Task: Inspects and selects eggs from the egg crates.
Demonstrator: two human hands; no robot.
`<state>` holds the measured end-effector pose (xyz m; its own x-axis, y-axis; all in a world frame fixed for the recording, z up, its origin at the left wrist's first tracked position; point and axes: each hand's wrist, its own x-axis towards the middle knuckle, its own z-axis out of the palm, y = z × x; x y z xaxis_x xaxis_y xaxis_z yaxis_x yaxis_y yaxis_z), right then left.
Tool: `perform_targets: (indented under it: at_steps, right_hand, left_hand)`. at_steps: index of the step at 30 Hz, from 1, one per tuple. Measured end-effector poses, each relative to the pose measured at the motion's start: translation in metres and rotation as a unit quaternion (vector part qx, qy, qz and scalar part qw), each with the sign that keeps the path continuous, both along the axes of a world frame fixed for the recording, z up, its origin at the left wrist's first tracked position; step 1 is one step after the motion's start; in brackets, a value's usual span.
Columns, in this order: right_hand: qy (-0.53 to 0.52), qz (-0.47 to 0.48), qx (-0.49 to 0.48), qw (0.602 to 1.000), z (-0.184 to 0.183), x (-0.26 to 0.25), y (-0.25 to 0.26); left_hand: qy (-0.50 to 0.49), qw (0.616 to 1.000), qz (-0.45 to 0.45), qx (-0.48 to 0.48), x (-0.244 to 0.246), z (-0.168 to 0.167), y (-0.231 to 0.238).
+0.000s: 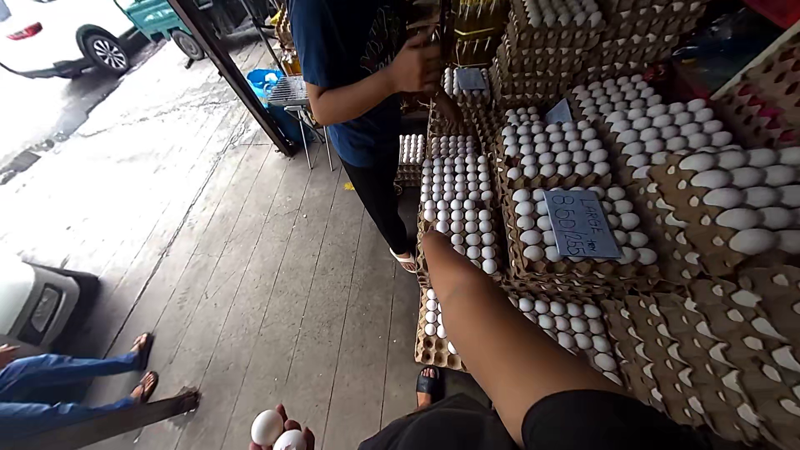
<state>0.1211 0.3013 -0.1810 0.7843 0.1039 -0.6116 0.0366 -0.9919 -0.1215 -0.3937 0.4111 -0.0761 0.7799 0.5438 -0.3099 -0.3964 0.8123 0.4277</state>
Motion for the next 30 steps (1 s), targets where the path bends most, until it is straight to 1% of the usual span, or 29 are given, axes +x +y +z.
perform_targets:
  at_steps: [1,4,6,8,11,12,13,15,18,20,22,25,28,30]
  right_hand:
    - [-0.005,0.005,-0.007,1.0,0.002,-0.002,0.0]
    - [0.0,-0.018,-0.013,1.0,0.007,-0.002,0.002]
    - [0.009,-0.023,-0.016,1.0,-0.007,0.006,0.005]
    - [0.008,-0.028,0.0,1.0,-0.019,0.01,0.003]
    - [-0.046,-0.075,0.049,0.995,-0.047,0.014,0.001]
    - [-0.023,-0.072,0.061,0.995,-0.037,0.014,-0.004]
    - [0.001,-0.05,0.059,0.997,-0.018,0.01,-0.012]
    - [-0.002,-0.031,0.054,0.998,-0.001,0.0,-0.022]
    - [-0.014,0.02,0.092,0.995,0.01,-0.022,-0.04]
    - [-0.02,0.079,0.118,0.99,0.0,-0.043,-0.056]
    - [0.013,0.148,0.123,0.981,0.001,-0.077,-0.084]
    - [0.085,0.226,0.108,0.964,0.0,-0.142,-0.153]
    - [0.146,0.244,0.091,0.954,-0.015,-0.2,-0.235]
    - [0.173,0.239,0.075,0.953,-0.02,-0.226,-0.286]
  left_hand:
    - [0.0,1.0,-0.004,0.004,0.0,0.0,0.0]
    - [0.002,1.0,-0.008,0.002,-0.003,-0.001,-0.005]
    - [0.003,1.0,-0.005,-0.007,-0.006,-0.001,-0.01]
    - [0.001,1.0,-0.006,-0.01,-0.011,0.0,-0.014]
    - [0.004,1.0,0.003,-0.007,-0.017,0.0,-0.024]
    - [0.004,1.0,0.006,-0.004,-0.019,0.0,-0.029]
    - [0.004,1.0,0.007,-0.001,-0.02,0.0,-0.034]
    - [-0.002,1.0,0.006,-0.005,-0.025,-0.001,-0.045]
    - [-0.012,1.0,0.01,-0.01,-0.029,0.003,-0.065]
    - [-0.033,0.999,0.015,-0.009,-0.031,0.005,-0.08]
    - [-0.055,0.998,0.018,-0.007,-0.032,0.005,-0.094]
    - [-0.073,0.997,0.027,-0.015,-0.032,0.007,-0.12]
    - [-0.073,0.996,0.04,-0.038,-0.026,0.013,-0.152]
    - [-0.085,0.996,0.02,-0.028,-0.022,0.012,-0.17]
